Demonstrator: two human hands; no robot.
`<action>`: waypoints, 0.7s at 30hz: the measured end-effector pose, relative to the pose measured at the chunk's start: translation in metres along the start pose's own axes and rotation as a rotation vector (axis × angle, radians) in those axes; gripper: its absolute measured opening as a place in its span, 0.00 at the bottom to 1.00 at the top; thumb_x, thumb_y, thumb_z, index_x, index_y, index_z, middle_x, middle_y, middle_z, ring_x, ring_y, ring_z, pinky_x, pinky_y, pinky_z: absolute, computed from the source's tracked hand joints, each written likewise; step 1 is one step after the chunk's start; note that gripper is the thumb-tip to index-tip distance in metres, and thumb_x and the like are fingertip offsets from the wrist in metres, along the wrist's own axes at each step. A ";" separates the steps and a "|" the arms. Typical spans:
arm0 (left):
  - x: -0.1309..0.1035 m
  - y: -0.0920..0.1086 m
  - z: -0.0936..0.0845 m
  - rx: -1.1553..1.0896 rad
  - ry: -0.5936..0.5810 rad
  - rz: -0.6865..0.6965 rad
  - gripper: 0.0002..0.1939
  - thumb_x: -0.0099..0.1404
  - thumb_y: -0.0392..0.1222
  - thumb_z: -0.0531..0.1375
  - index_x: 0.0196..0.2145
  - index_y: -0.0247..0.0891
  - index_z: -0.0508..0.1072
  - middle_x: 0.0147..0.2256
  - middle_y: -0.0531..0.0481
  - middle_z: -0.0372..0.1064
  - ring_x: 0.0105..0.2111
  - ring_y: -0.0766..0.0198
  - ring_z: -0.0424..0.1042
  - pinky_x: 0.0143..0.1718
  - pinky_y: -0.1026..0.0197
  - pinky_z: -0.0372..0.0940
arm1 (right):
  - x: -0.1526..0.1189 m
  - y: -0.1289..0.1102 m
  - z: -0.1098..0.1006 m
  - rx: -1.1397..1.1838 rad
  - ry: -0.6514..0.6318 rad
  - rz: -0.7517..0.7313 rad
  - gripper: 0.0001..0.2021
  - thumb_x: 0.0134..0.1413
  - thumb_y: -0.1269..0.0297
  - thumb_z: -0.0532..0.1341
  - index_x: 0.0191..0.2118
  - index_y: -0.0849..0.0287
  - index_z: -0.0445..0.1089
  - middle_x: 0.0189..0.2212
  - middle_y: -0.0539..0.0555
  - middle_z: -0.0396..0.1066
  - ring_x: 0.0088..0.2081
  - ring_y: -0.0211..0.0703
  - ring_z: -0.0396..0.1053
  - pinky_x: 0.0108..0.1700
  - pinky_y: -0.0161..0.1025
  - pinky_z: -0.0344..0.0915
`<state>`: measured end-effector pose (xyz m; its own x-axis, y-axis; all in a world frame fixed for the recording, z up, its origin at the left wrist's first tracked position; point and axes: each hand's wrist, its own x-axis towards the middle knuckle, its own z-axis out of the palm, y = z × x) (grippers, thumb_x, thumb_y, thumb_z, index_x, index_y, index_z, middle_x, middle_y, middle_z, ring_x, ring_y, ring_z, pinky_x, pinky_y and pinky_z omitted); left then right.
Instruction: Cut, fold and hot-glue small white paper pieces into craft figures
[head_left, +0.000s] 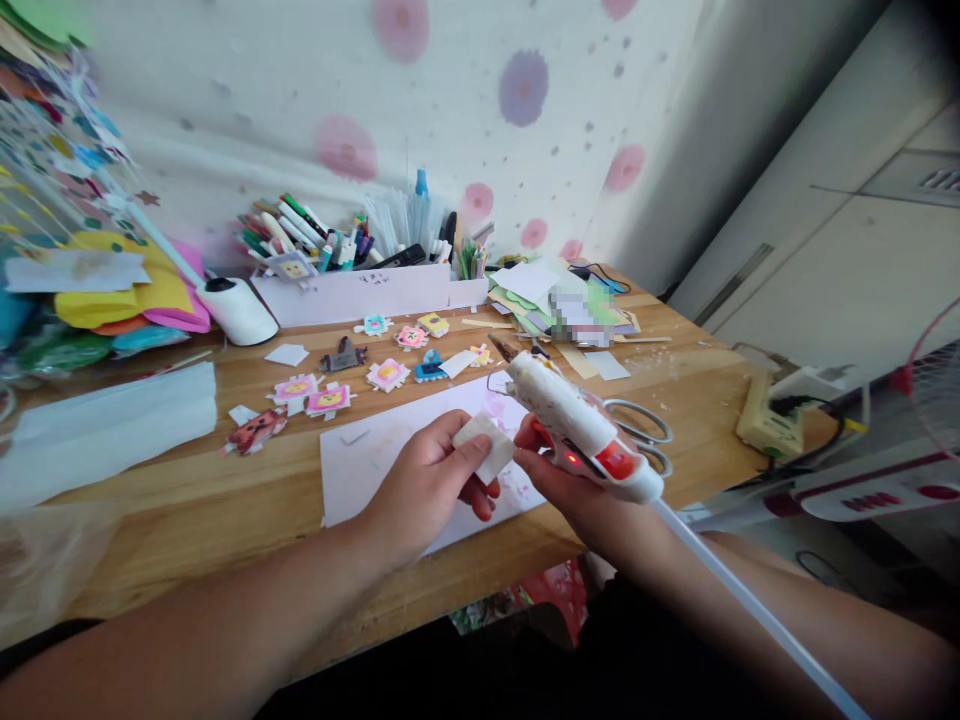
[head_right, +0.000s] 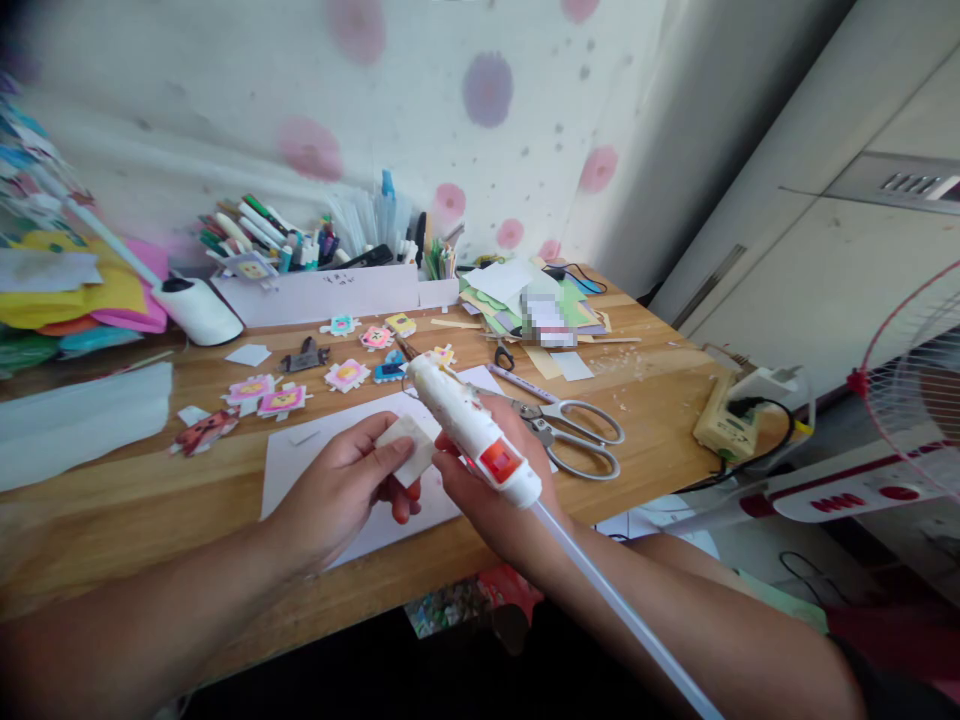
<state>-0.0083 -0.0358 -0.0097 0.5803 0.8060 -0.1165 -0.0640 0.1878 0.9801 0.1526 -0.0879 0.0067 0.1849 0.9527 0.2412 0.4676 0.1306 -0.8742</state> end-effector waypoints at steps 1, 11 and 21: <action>0.000 0.000 0.000 -0.005 -0.006 0.002 0.11 0.64 0.48 0.55 0.32 0.37 0.65 0.22 0.52 0.68 0.19 0.66 0.69 0.20 0.65 0.63 | 0.000 0.001 0.002 -0.039 0.035 -0.016 0.10 0.44 0.67 0.63 0.35 0.54 0.65 0.29 0.49 0.69 0.31 0.42 0.68 0.36 0.41 0.65; -0.006 0.008 0.003 0.129 -0.026 0.051 0.10 0.59 0.44 0.61 0.33 0.39 0.64 0.24 0.55 0.66 0.23 0.66 0.68 0.24 0.63 0.65 | 0.002 -0.003 0.008 -0.209 0.120 0.020 0.08 0.44 0.63 0.62 0.32 0.51 0.64 0.29 0.51 0.71 0.31 0.46 0.69 0.35 0.45 0.65; -0.005 0.005 0.004 0.246 0.021 0.045 0.10 0.58 0.44 0.62 0.35 0.38 0.67 0.23 0.53 0.68 0.24 0.64 0.69 0.25 0.63 0.64 | -0.003 0.010 0.006 -0.337 0.153 -0.114 0.12 0.44 0.64 0.64 0.38 0.52 0.69 0.31 0.52 0.72 0.31 0.45 0.70 0.32 0.40 0.65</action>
<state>-0.0083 -0.0414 -0.0034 0.5638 0.8227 -0.0722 0.1111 0.0111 0.9938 0.1513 -0.0873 -0.0055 0.2307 0.8819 0.4112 0.7455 0.1114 -0.6571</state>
